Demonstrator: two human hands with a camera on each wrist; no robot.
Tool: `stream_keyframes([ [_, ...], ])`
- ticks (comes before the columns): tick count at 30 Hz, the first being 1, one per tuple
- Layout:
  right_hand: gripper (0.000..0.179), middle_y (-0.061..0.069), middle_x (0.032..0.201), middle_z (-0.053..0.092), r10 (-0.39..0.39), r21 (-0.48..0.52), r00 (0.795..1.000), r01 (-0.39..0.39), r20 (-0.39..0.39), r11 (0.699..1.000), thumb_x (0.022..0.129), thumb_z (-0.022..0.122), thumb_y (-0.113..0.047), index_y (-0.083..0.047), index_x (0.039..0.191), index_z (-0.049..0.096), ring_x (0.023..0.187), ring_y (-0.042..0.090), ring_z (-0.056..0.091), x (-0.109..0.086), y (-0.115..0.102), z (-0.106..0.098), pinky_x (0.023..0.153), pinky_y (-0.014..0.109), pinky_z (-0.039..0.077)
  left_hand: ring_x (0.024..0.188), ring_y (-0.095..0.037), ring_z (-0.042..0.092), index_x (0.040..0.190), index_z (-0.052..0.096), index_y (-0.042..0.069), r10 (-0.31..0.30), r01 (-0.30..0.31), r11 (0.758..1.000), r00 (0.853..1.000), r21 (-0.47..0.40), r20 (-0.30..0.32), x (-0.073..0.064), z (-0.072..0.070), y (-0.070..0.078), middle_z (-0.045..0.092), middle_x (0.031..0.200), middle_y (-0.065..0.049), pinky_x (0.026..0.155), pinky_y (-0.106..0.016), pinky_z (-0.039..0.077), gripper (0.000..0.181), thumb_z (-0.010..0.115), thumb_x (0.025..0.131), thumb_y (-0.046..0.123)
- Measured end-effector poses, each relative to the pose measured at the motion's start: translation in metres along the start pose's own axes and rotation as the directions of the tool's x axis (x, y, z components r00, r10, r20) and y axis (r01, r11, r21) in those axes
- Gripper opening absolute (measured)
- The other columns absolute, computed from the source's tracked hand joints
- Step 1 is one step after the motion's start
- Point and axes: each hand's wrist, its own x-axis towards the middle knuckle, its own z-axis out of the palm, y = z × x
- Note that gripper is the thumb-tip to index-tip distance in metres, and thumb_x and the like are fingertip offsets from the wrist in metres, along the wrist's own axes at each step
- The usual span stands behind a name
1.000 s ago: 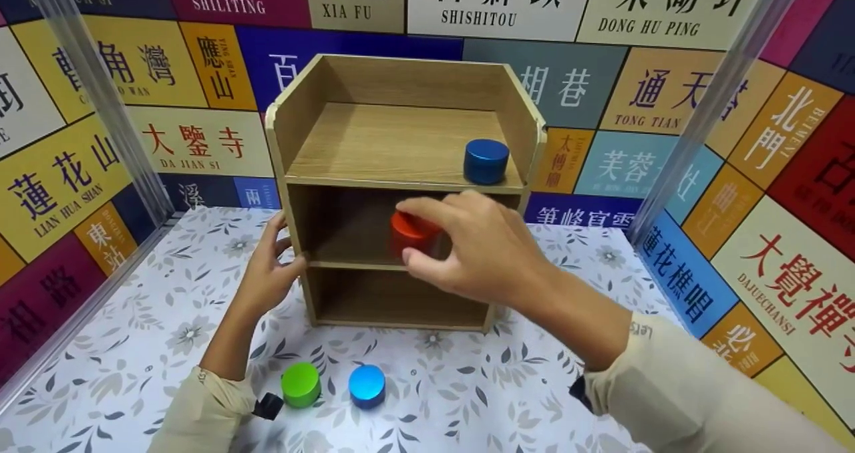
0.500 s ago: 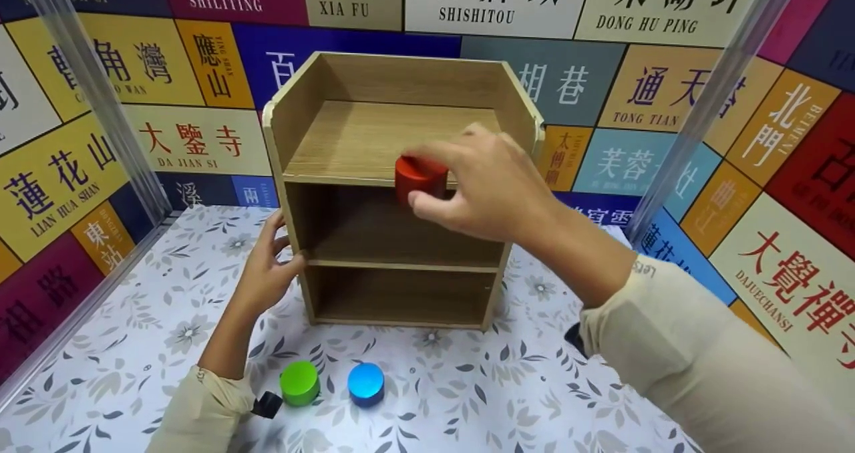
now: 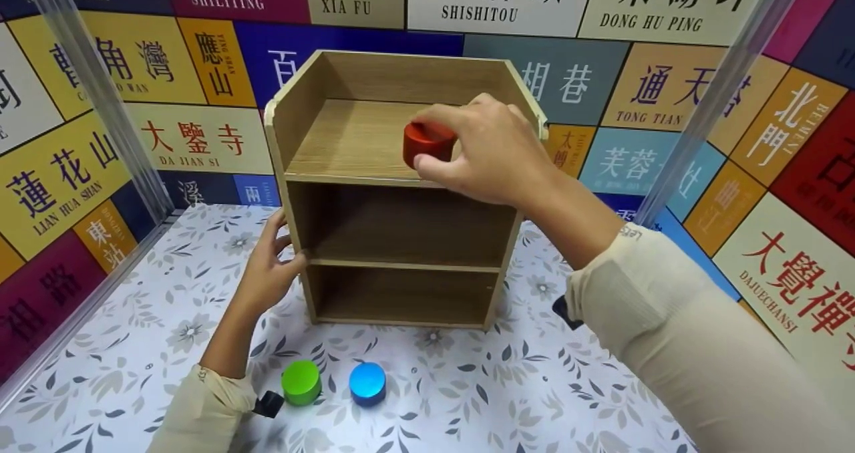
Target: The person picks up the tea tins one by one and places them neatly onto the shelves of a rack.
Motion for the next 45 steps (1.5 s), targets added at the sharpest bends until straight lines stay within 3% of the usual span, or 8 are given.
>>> stream_keyframes([
  [12,0.05,0.013,0.11,0.072,0.057,-0.057,0.998,-0.055,0.035,0.997,0.092,0.063,-0.05,-0.03,0.138,0.063,0.106,0.031,0.055,0.015,0.014,0.009,0.083,0.053,0.048,0.134,-0.044,0.051,0.159,0.036,0.019,-0.007,0.007,1.0,1.0,0.02,0.003,0.0,0.0,0.001,0.039,0.156,-0.012,0.097,-0.057,0.056,0.078,0.058,0.089,-0.007],
  [21,0.054,0.016,0.112,0.067,0.137,-0.137,0.985,-0.122,0.107,0.983,0.092,0.06,-0.055,-0.032,0.141,0.06,0.11,0.034,0.054,0.018,0.019,0.019,0.087,0.057,0.048,0.134,-0.043,0.051,0.158,0.036,0.022,-0.011,0.011,1.0,1.0,0.023,0.005,-0.001,-0.001,0.001,0.039,0.156,-0.011,0.097,-0.058,0.056,0.078,0.059,0.089,-0.007],
  [27,0.055,0.015,0.11,0.066,0.131,-0.149,0.983,-0.112,0.126,0.982,0.092,0.06,-0.055,-0.028,0.14,0.061,0.11,0.035,0.053,0.019,0.023,0.025,0.092,0.058,0.04,0.132,-0.044,0.051,0.159,0.036,0.019,0.017,-0.017,1.0,1.0,0.014,0.002,0.0,0.0,0.0,0.04,0.155,-0.013,0.096,-0.057,0.057,0.079,0.058,0.088,-0.008],
  [32,0.056,0.014,0.109,0.066,0.141,-0.156,0.98,-0.119,0.141,0.981,0.091,0.06,-0.056,-0.028,0.141,0.061,0.107,0.034,0.053,0.018,0.023,0.028,0.089,0.056,0.04,0.131,-0.043,0.053,0.158,0.036,0.016,0.043,-0.043,0.999,0.999,0.016,-0.005,0.001,0.0,-0.001,0.041,0.154,-0.015,0.096,-0.055,0.057,0.079,0.057,0.086,-0.01],
  [45,0.057,0.015,0.109,0.065,0.131,-0.169,0.982,-0.107,0.139,0.98,0.09,0.06,-0.056,-0.031,0.142,0.058,0.102,0.034,0.055,0.017,0.027,0.032,0.082,0.054,0.043,0.133,-0.041,0.052,0.159,0.036,0.018,0.028,-0.028,0.999,1.0,0.022,0.001,0.001,-0.001,-0.001,0.04,0.155,-0.013,0.099,-0.054,0.056,0.079,0.058,0.088,-0.008],
])
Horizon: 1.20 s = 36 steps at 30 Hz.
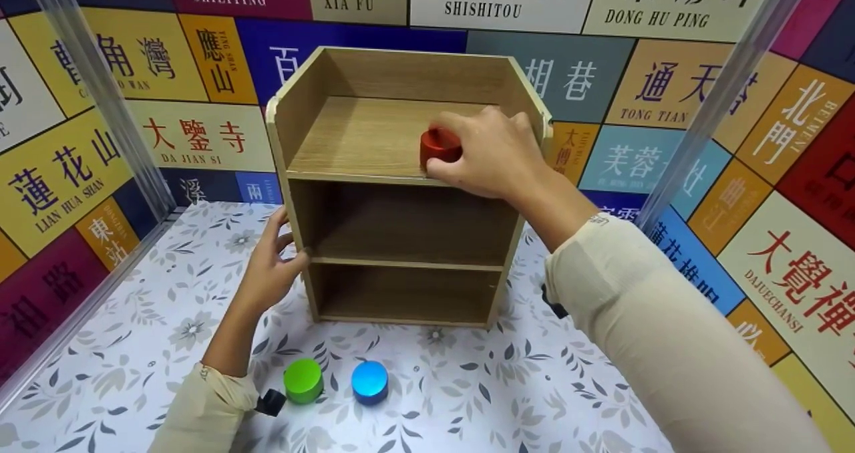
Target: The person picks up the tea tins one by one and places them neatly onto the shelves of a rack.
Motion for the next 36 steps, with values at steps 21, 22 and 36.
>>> stream_keyframes([
  [21,0.066,0.014,0.137,0.064,-0.095,-0.137,0.969,0.064,-0.23,0.988,0.091,0.06,-0.058,-0.04,0.153,0.044,0.126,0.04,0.049,-0.013,-0.008,-0.05,0.1,0.071,0.034,0.135,-0.042,0.05,0.159,0.035,0.022,-0.038,0.038,0.999,0.999,0.001,0.014,-0.001,-0.001,0.001,0.039,0.156,-0.01,0.097,-0.056,0.057,0.079,0.059,0.089,-0.006],
  [22,0.065,0.013,0.137,0.064,-0.112,-0.136,0.956,0.077,-0.273,0.988,0.091,0.061,-0.056,-0.04,0.152,0.046,0.126,0.039,0.049,-0.015,-0.009,-0.052,0.101,0.07,0.034,0.135,-0.042,0.05,0.159,0.035,0.022,-0.043,0.043,0.999,0.999,0.002,0.013,-0.001,-0.001,0.001,0.039,0.157,-0.01,0.097,-0.057,0.056,0.079,0.059,0.089,-0.005],
  [36,0.051,0.012,0.11,0.073,-0.431,-0.18,0.694,0.407,-0.577,0.895,0.088,0.063,-0.043,-0.016,0.131,0.069,0.098,0.032,0.067,-0.082,-0.043,0.033,0.078,0.053,0.051,0.133,-0.044,0.051,0.159,0.036,0.021,-0.021,0.021,1.0,1.0,-0.011,0.007,0.0,-0.001,0.001,0.039,0.156,-0.012,0.096,-0.06,0.055,0.078,0.058,0.089,-0.007],
])
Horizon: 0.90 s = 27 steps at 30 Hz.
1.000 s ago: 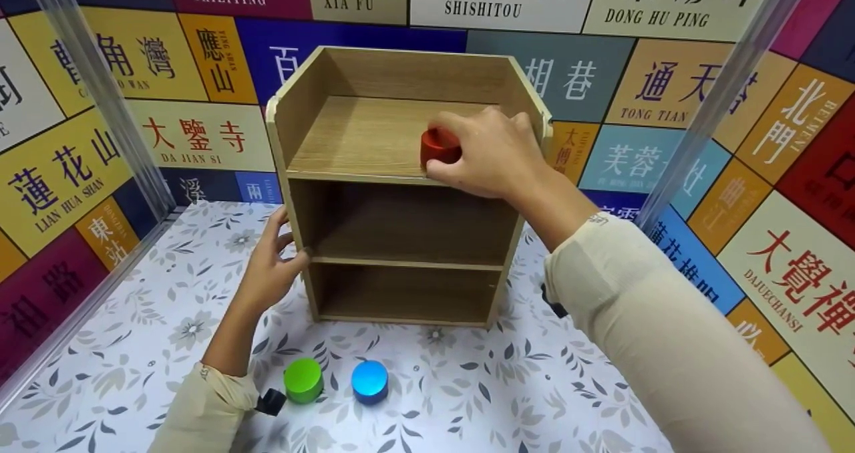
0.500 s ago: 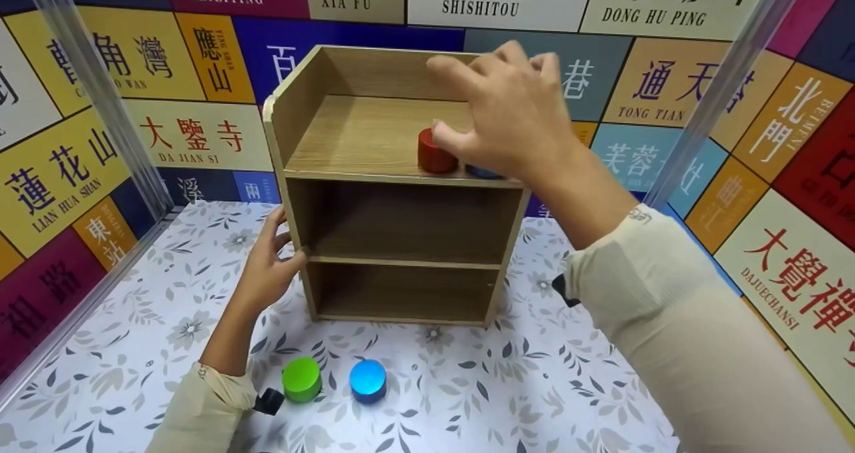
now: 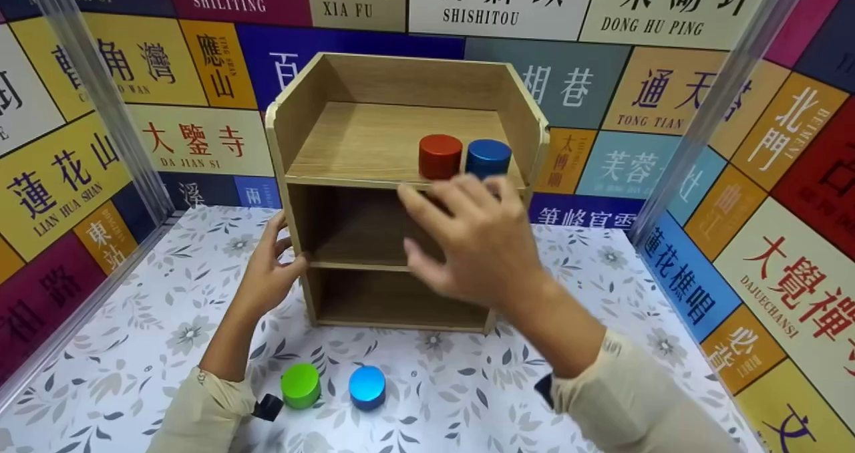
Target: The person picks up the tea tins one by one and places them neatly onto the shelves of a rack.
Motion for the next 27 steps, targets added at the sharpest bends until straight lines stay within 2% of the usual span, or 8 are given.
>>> stream_keyframes([
  [5,0.055,0.009,0.106,0.074,0.005,0.026,1.0,-0.005,0.025,1.0,0.086,0.064,-0.047,-0.019,0.132,0.069,0.095,0.029,0.068,-0.033,-0.021,0.021,0.074,0.047,0.051,0.132,-0.044,0.052,0.158,0.036,0.021,0.004,-0.004,1.0,1.0,0.003,-0.002,0.0,0.0,0.0,0.04,0.156,-0.012,0.095,-0.058,0.057,0.078,0.058,0.088,-0.007],
  [17,0.058,0.002,0.109,0.073,-0.034,0.089,0.99,0.021,0.139,0.996,0.083,0.066,-0.052,-0.025,0.134,0.068,0.096,0.022,0.066,-0.092,-0.066,0.06,0.074,0.042,0.048,0.131,-0.044,0.052,0.158,0.037,0.016,0.03,-0.03,1.0,0.999,0.002,-0.011,0.0,0.002,-0.001,0.041,0.156,-0.014,0.099,-0.054,0.056,0.079,0.058,0.087,-0.009],
  [22,0.062,0.0,0.109,0.072,-0.061,0.11,0.984,0.043,0.167,0.993,0.081,0.066,-0.055,-0.028,0.137,0.066,0.094,0.019,0.065,-0.111,-0.081,0.076,0.075,0.041,0.047,0.132,-0.043,0.053,0.158,0.037,0.015,0.042,-0.042,0.999,0.999,0.012,-0.016,0.0,0.001,-0.001,0.041,0.157,-0.013,0.102,-0.052,0.055,0.078,0.058,0.087,-0.009],
  [27,0.064,-0.001,0.108,0.072,-0.082,0.138,0.976,0.055,0.201,0.989,0.078,0.07,-0.057,-0.029,0.135,0.067,0.092,0.018,0.064,-0.126,-0.096,0.09,0.075,0.039,0.046,0.133,-0.044,0.052,0.158,0.036,0.017,0.026,-0.026,1.0,1.0,0.004,-0.012,0.001,0.001,-0.001,0.04,0.158,-0.013,0.1,-0.054,0.056,0.079,0.058,0.088,-0.008],
])
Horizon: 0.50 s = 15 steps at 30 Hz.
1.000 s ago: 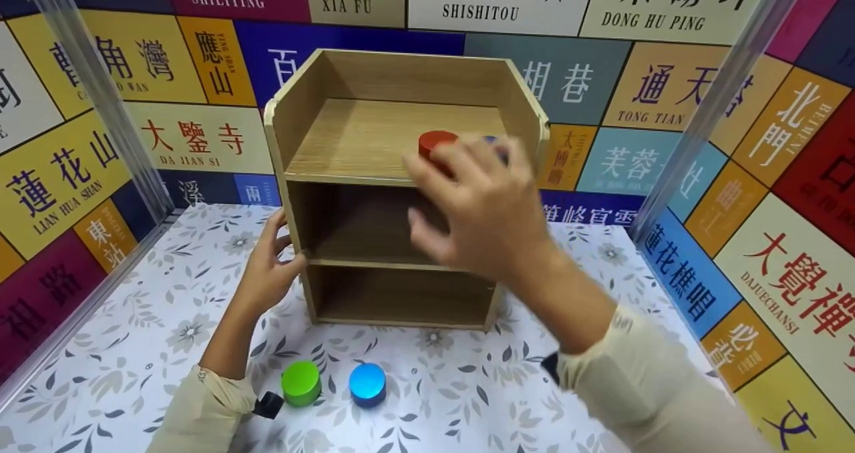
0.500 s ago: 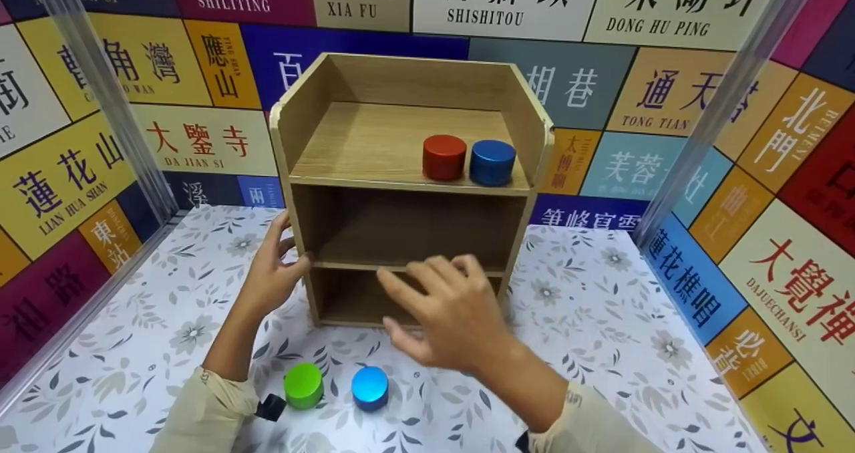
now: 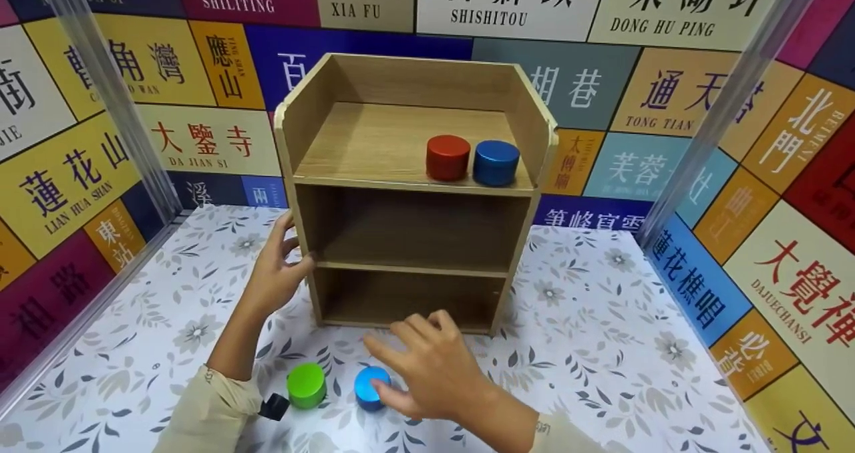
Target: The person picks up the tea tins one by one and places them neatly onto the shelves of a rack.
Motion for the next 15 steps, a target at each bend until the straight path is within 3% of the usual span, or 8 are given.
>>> stream_keyframes([
  [7,0.063,-0.001,0.107,0.071,-0.02,0.012,0.997,0.019,0.076,1.0,0.08,0.068,-0.061,-0.033,0.137,0.065,0.094,0.017,0.063,-0.016,-0.017,0.023,0.076,0.04,0.046,0.132,-0.044,0.052,0.158,0.036,0.016,-0.002,0.002,1.0,1.0,-0.004,0.0,0.001,0.001,-0.001,0.04,0.158,-0.012,0.099,-0.053,0.056,0.078,0.059,0.087,-0.008],
  [15,0.062,-0.003,0.105,0.07,-0.036,0.003,0.993,0.035,0.111,0.999,0.083,0.063,-0.063,-0.036,0.139,0.062,0.093,0.018,0.063,-0.025,-0.026,0.039,0.074,0.042,0.049,0.131,-0.043,0.053,0.16,0.033,0.018,0.004,-0.004,1.0,1.0,-0.001,-0.005,0.008,0.002,-0.026,0.039,0.157,-0.012,0.093,-0.054,0.059,0.084,0.06,0.086,-0.01],
])
